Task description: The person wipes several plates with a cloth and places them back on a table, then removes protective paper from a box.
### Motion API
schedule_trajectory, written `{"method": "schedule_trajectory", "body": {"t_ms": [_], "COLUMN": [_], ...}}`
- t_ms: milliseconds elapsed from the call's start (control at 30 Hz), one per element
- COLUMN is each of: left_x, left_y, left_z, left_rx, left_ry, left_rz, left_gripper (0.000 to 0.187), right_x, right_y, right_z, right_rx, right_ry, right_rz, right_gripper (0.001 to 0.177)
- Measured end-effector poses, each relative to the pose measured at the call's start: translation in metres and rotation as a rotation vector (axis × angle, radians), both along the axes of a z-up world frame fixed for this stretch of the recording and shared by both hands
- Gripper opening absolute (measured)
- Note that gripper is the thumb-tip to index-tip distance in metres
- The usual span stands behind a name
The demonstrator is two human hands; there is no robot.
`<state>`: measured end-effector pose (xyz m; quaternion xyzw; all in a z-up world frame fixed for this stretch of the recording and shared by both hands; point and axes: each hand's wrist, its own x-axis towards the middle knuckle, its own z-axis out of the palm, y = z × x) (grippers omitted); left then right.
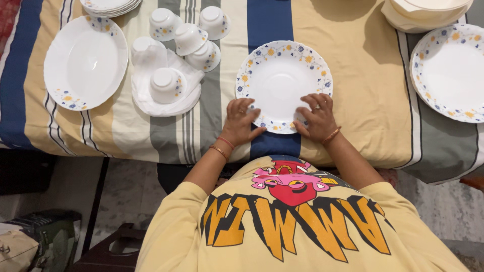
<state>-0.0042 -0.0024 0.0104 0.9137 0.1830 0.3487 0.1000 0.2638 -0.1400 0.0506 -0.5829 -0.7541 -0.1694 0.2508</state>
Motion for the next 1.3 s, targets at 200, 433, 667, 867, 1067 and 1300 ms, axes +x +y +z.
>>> {"method": "schedule_trajectory", "body": {"t_ms": [200, 433, 667, 867, 1067, 1300], "left_x": [0.005, 0.028, 0.061, 0.012, -0.081, -0.212], "left_y": [-0.008, 0.028, 0.016, 0.017, 0.047, 0.089], "left_z": [-0.019, -0.051, -0.122, -0.093, -0.015, 0.012], "left_rx": [-0.471, -1.458, -1.071, -1.215, -1.166, -0.925], "left_ry": [-0.243, -0.273, -0.561, -0.862, -1.188, -1.436], "left_rz": [0.392, 0.275, 0.259, 0.09, 0.084, 0.33], "left_gripper": [0.068, 0.04, 0.043, 0.045, 0.044, 0.032], "right_x": [0.014, 0.048, 0.106, 0.054, -0.001, -0.023], "right_y": [0.002, 0.015, 0.013, 0.02, 0.078, 0.108], "right_z": [-0.024, -0.066, -0.102, -0.056, -0.002, 0.0], "right_rx": [0.062, 0.11, -0.259, -0.243, -0.299, -0.472], "right_ry": [0.7, 0.269, 1.265, 1.402, 1.593, 1.504], "right_rz": [-0.189, -0.542, -0.371, -0.171, 0.227, 0.23], "right_gripper": [0.048, 0.063, 0.035, 0.041, 0.046, 0.058]}}
